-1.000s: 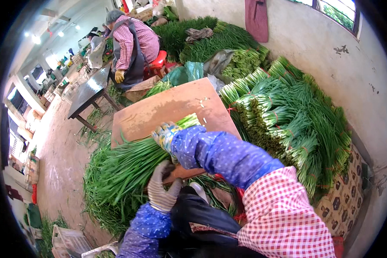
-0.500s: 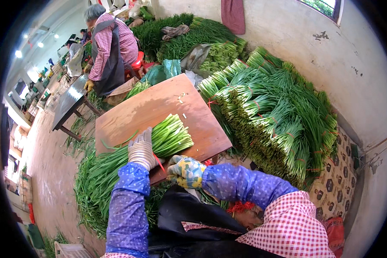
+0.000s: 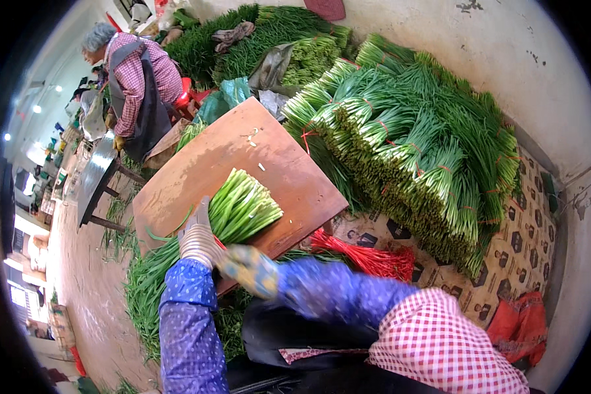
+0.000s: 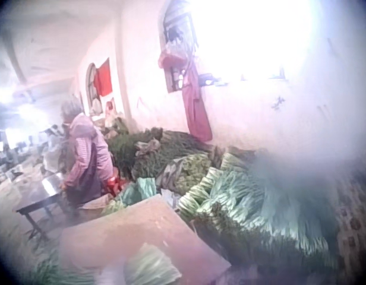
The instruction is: The person sorts green onions from a crate, aligns them on a wooden board, and secures them into bundles using red ties by hand before stacking the finished bundles.
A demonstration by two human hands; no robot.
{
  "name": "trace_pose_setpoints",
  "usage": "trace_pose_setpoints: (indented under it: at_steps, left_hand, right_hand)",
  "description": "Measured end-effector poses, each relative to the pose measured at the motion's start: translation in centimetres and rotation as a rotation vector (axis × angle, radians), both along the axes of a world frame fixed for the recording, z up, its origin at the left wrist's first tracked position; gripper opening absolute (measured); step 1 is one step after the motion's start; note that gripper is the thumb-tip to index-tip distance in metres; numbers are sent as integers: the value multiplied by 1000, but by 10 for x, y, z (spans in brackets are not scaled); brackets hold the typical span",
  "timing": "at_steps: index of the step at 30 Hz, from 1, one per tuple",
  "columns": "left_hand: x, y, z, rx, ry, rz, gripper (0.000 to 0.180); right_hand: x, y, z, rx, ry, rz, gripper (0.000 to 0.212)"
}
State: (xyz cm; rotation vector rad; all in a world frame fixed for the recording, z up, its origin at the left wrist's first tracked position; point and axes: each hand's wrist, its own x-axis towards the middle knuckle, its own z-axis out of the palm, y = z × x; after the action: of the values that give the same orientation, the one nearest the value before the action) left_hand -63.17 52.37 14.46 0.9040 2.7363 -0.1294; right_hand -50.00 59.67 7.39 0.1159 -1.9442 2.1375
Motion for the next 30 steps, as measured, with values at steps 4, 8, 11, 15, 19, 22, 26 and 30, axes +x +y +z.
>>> trace_pose_setpoints:
  at_steps: [4,8,11,15,19,22,26,30]
  left_hand:
    - [22,24,-5,7,108,-34,108]
    - [18,2,-12,57,183,-111,102]
    - [43,-47,7,167,344,-255,94]
    - [80,-111,42,324,588,-566,56]
    - [127,-137,92,402,682,-868,40]
    - [156,-158,120,170,741,-887,38]
    - [178,-211,125,71,833,-570,51]
    - [239,-285,117,433,536,108,60]
  right_hand:
    - [31,-1,-58,288,62,-170,13]
    - [44,13,-32,318,-85,220,16]
    - [98,46,-36,-115,-4,435,31]
    - [101,112,-10,-609,-377,499,61]
    - [37,95,25,-635,-535,762,71]
    - [3,-9,49,-341,-179,979,68]
    - [26,-76,69,-570,-365,989,79]
    - [32,-92,88,-368,-305,991,85]
